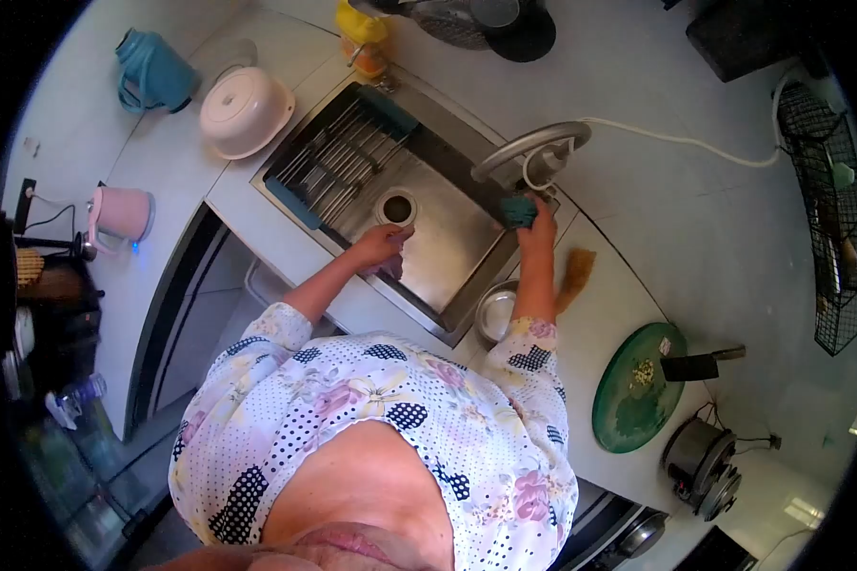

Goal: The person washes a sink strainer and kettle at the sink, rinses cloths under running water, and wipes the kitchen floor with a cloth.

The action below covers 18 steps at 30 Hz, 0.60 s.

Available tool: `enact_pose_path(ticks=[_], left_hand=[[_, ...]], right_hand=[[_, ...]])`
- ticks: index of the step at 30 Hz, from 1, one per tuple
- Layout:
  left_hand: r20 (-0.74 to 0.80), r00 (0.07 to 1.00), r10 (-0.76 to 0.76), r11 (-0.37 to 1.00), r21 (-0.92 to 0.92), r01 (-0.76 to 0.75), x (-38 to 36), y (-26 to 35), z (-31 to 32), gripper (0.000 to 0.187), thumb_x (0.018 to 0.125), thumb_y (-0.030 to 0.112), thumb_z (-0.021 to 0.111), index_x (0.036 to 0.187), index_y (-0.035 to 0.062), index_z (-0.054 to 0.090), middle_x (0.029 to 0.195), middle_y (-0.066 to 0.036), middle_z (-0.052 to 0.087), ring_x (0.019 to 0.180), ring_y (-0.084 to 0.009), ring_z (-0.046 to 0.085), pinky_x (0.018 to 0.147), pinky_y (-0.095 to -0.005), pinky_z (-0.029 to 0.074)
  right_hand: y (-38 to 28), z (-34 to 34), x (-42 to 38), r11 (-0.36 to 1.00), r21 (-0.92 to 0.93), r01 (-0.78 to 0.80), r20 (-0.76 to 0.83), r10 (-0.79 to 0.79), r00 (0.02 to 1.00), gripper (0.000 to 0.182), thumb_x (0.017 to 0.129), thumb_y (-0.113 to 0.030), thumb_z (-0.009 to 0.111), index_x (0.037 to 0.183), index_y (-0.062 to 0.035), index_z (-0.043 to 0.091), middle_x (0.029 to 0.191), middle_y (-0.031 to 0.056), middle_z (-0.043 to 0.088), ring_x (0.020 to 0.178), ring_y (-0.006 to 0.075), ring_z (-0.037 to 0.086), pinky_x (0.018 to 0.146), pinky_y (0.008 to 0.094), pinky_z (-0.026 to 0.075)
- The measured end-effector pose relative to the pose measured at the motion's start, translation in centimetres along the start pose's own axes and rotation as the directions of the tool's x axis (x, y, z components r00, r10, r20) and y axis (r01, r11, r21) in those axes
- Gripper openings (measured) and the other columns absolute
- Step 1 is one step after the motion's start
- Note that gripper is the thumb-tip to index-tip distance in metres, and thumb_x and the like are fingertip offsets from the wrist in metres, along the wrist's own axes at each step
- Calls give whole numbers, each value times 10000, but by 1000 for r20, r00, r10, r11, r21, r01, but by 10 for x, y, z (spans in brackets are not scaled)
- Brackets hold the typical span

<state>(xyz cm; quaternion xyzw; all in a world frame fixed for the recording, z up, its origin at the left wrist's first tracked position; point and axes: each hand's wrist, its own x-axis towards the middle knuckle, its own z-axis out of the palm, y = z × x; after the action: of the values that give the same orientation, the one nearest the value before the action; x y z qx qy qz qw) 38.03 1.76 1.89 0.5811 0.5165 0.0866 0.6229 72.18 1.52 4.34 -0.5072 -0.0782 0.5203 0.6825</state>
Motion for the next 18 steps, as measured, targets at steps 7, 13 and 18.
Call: enact_pose_path(ticks=[7, 13, 18], left_hand=[[-81, 983, 167, 902, -389, -185, -52, -10, -37, 341, 878, 36, 451, 1215, 9, 495, 1176, -90, 568, 1016, -168, 551, 884, -285, 437], [-287, 925, 248, 946, -133, -295, -86, -32, -64, 329, 838, -36, 465, 1159, -8, 531, 1117, -82, 606, 1048, -173, 556, 919, -266, 418], [-361, 879, 311, 938, -36, -346, -71, -98, -78, 324, 813, -75, 450, 1118, -21, 546, 1097, -87, 615, 1043, -170, 559, 924, -262, 414]], right_hand=[[94, 12, -51, 902, 232, -365, 255, 305, 917, 238, 777, -70, 496, 979, 48, 543, 994, 156, 574, 955, 299, 549, 875, 432, 438], [118, 40, -94, 931, 96, -353, 390, 291, 874, 356, 709, 33, 405, 1054, 64, 491, 1050, 172, 541, 1005, 328, 531, 909, 439, 430], [105, 65, -114, 955, -32, -294, 377, 284, 881, 432, 695, 98, 361, 1116, 66, 451, 1096, 205, 522, 1024, 322, 525, 908, 422, 440]])
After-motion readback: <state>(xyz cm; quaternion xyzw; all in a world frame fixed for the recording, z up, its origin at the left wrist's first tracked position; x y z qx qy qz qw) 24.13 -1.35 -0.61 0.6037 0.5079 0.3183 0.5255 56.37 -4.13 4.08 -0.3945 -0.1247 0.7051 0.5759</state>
